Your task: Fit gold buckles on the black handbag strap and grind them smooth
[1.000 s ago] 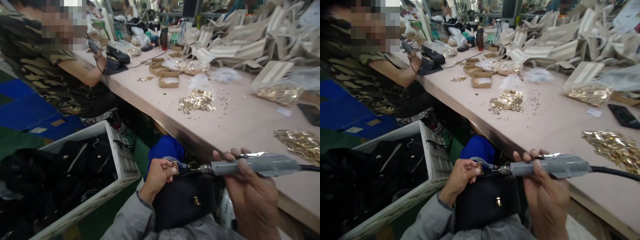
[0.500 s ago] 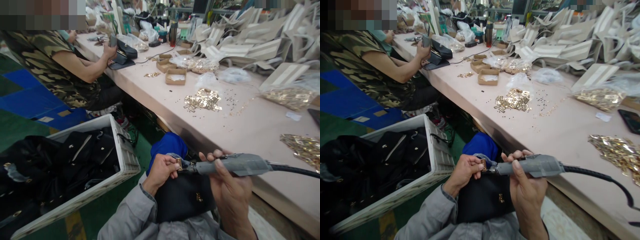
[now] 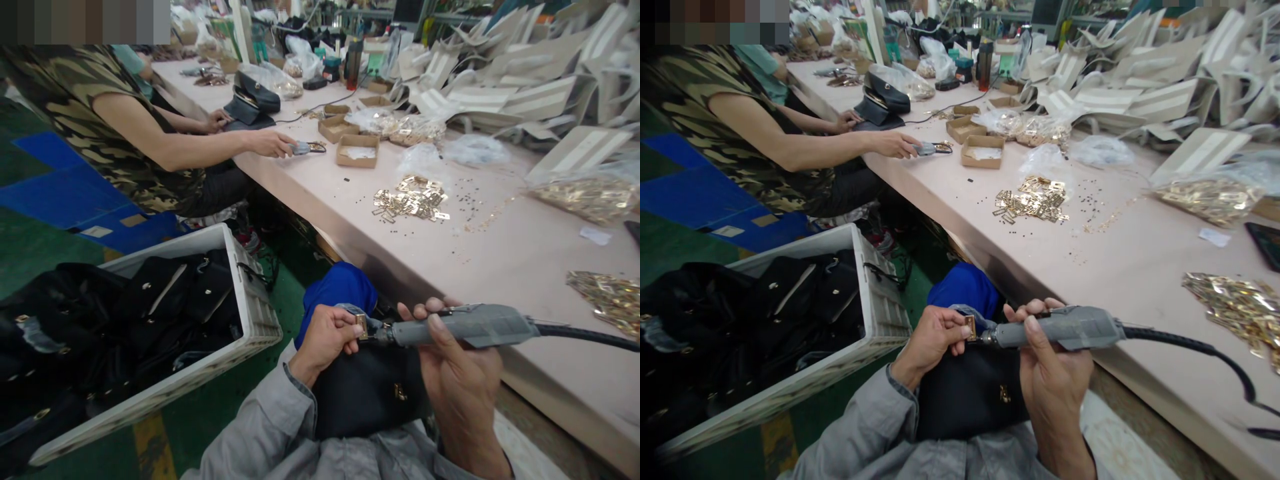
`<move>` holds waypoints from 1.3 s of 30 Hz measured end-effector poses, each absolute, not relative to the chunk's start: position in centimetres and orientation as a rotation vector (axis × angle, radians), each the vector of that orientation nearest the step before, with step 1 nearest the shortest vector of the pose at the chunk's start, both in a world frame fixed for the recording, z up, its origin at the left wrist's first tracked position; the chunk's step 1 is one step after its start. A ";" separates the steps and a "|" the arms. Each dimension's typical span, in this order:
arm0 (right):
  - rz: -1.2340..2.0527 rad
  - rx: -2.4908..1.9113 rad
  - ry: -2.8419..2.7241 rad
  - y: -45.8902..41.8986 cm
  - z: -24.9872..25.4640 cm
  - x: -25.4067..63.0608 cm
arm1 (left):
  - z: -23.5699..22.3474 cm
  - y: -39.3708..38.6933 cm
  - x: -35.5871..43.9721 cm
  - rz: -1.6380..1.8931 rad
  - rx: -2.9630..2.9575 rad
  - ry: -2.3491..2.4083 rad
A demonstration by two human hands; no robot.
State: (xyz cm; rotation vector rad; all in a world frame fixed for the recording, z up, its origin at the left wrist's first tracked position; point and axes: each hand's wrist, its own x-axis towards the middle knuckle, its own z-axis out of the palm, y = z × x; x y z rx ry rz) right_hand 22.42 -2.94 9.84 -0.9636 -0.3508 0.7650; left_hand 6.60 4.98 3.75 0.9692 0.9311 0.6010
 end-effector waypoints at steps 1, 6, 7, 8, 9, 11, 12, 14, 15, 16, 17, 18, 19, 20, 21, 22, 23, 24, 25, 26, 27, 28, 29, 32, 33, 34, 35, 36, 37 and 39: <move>0.764 -0.969 -0.343 -2.9 9.8 22.4 | 3.7 5.0 6.6 0.601 0.974 0.928; 0.747 -0.983 -0.344 -2.9 9.7 22.3 | 4.0 4.9 6.5 0.593 1.004 0.933; 0.749 -0.981 -0.345 -2.9 9.7 22.3 | 4.1 4.9 6.5 0.590 1.013 0.935; 0.750 -0.981 -0.344 -2.9 9.7 22.3 | 4.2 4.9 6.5 0.587 1.020 0.937; 0.749 -0.982 -0.340 -2.8 9.7 22.3 | 4.3 4.9 6.5 0.585 1.025 0.938; 0.739 -0.991 -0.326 -2.8 9.7 22.2 | 4.5 4.9 6.5 0.580 1.028 0.942; 0.735 -0.995 -0.320 -2.8 9.7 22.2 | 4.5 5.0 6.5 0.576 1.032 0.943; 0.731 -0.998 -0.311 -2.8 9.8 22.1 | 4.6 5.0 6.5 0.569 1.040 0.944; 0.732 -0.997 -0.311 -2.8 9.8 22.0 | 4.5 5.0 6.5 0.567 1.041 0.946; 0.732 -0.995 -0.314 -2.8 9.9 21.9 | 4.5 5.0 6.5 0.567 1.039 0.947; 0.730 -0.993 -0.318 -2.8 9.9 21.8 | 4.4 5.0 6.5 0.571 1.034 0.950; 0.727 -0.990 -0.324 -2.9 10.0 21.7 | 4.4 5.0 6.5 0.578 1.026 0.953; 0.723 -0.988 -0.330 -2.9 10.1 21.6 | 4.3 5.0 6.5 0.585 1.015 0.955; 0.719 -0.986 -0.336 -2.9 10.2 21.5 | 4.2 5.0 6.5 0.593 1.001 0.958; 0.714 -0.985 -0.341 -2.9 10.2 21.3 | 4.1 5.0 6.5 0.604 0.984 0.961; 0.711 -0.983 -0.346 -3.0 10.3 21.2 | 4.0 5.0 6.5 0.615 0.959 0.965; 0.708 -0.980 -0.351 -3.0 10.3 21.1 | 4.0 5.1 6.6 0.626 0.930 0.969; 0.704 -0.976 -0.355 -3.0 10.4 21.0 | 3.9 5.1 6.6 0.637 0.898 0.972; 0.699 -0.972 -0.357 -3.0 10.4 20.9 | 3.8 5.1 6.6 0.648 0.866 0.972; 0.695 -0.965 -0.356 -3.0 10.4 20.8 | 3.8 5.1 6.5 0.657 0.837 0.971; 0.694 -0.959 -0.350 -3.0 10.4 20.8 | 3.8 5.1 6.5 0.666 0.811 0.966; 0.693 -0.952 -0.340 -3.0 10.4 20.8 | 3.7 5.2 6.5 0.674 0.788 0.960; 0.692 -0.948 -0.324 -2.9 10.3 20.8 | 3.7 5.2 6.4 0.680 0.767 0.954; 0.687 -0.960 -0.251 -2.7 10.2 20.7 | 3.7 5.3 6.3 0.693 0.724 0.940; 0.685 -0.967 -0.226 -2.6 10.1 20.7 | 3.7 5.3 6.2 0.698 0.715 0.938; 0.684 -0.972 -0.203 -2.6 10.0 20.7 | 3.8 5.2 6.2 0.704 0.707 0.940; 0.685 -0.974 -0.185 -2.5 9.9 20.7 | 3.8 5.2 6.2 0.709 0.700 0.945; 0.681 -0.974 -0.170 -2.5 9.8 20.6 | 3.9 5.2 6.2 0.713 0.692 0.955; 0.675 -0.974 -0.155 -2.5 9.6 20.6 | 4.0 5.2 6.3 0.717 0.684 0.969; 0.663 -0.976 -0.125 -2.4 9.1 20.6 | 4.3 5.1 6.3 0.728 0.679 0.987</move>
